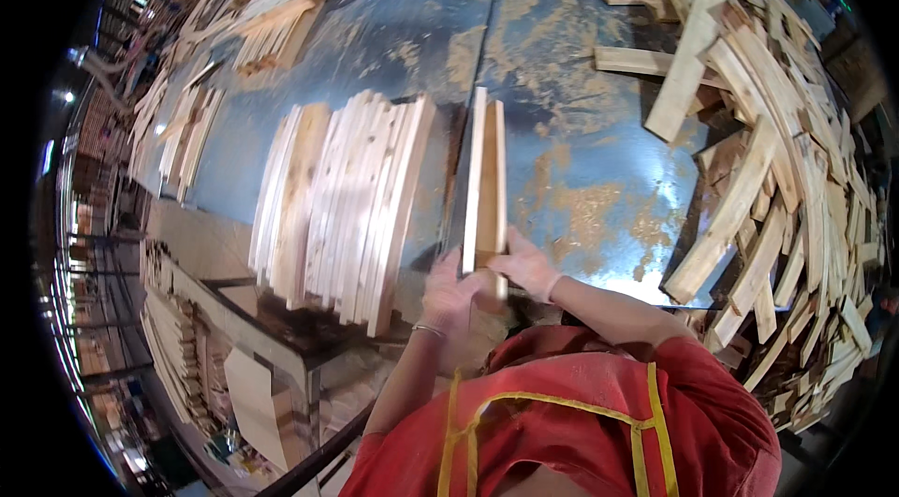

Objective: The person sorts wooden planks on a metal table in a workshop. They pick up individual planks from a large pile, inspect them, and place them into a neat stack. Another person is visible in the background also handling wood.

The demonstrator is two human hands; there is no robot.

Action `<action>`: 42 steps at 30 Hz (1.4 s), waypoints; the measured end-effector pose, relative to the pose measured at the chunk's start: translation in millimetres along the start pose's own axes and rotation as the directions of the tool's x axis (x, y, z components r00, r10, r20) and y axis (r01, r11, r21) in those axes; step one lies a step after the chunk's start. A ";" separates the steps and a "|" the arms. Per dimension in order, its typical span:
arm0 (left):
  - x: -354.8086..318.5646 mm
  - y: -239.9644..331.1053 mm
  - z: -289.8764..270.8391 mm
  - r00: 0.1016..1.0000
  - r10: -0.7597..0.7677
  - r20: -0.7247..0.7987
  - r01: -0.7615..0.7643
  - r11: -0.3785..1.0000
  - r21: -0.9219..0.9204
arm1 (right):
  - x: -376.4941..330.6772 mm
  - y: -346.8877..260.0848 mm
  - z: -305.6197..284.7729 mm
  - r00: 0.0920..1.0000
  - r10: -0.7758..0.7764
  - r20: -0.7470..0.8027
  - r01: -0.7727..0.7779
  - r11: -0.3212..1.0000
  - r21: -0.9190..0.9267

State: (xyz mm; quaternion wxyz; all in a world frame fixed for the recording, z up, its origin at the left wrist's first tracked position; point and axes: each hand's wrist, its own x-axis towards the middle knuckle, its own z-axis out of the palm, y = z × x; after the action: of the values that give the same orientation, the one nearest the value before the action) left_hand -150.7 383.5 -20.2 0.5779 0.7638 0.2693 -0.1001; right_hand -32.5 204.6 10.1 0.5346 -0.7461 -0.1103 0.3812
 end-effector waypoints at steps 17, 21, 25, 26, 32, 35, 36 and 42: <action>-14.1 -5.5 -42.5 0.847 0.531 0.042 -0.306 0.421 0.854 | -64.9 64.7 -297.7 0.047 -0.349 -0.936 -0.304 0.888 -0.346; 18.7 27.8 65.3 0.785 0.548 0.290 -0.565 0.439 0.699 | -150.5 190.9 -361.6 0.199 0.336 -0.921 0.044 0.935 0.351; 19.2 102.3 166.2 0.822 0.412 0.394 -0.569 0.546 0.615 | -130.7 118.0 -261.5 0.483 0.089 -0.871 -0.048 0.996 0.076; 21.0 111.6 189.3 0.844 0.364 0.395 -0.537 0.585 0.608 | -147.7 90.6 -248.4 0.616 0.005 -0.788 0.059 0.997 0.052; 38.5 127.1 251.4 0.953 0.198 0.228 -0.299 0.710 0.637 | -238.2 110.1 -488.4 0.336 -0.049 -0.941 -0.350 0.921 -0.173; 42.3 128.2 264.6 0.952 0.187 0.243 -0.300 0.729 0.615 | -265.1 187.7 -616.1 0.129 -0.331 -0.935 -0.701 0.636 -0.322; 40.9 126.7 261.7 0.956 0.137 0.261 -0.258 0.815 0.519 | -264.7 178.8 -629.8 0.186 -0.288 -0.939 -0.711 0.620 -0.331; 36.9 113.1 245.9 0.904 -0.206 0.374 0.284 0.944 -0.166 | -259.3 141.5 -656.6 0.392 0.120 -0.912 -0.819 0.496 -0.287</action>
State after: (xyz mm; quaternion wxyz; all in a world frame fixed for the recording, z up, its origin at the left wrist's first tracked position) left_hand -21.3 142.9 -20.3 0.6792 0.6256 0.2655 -0.2773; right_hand 206.4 -469.5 92.6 0.0334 -0.9654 0.2484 0.0726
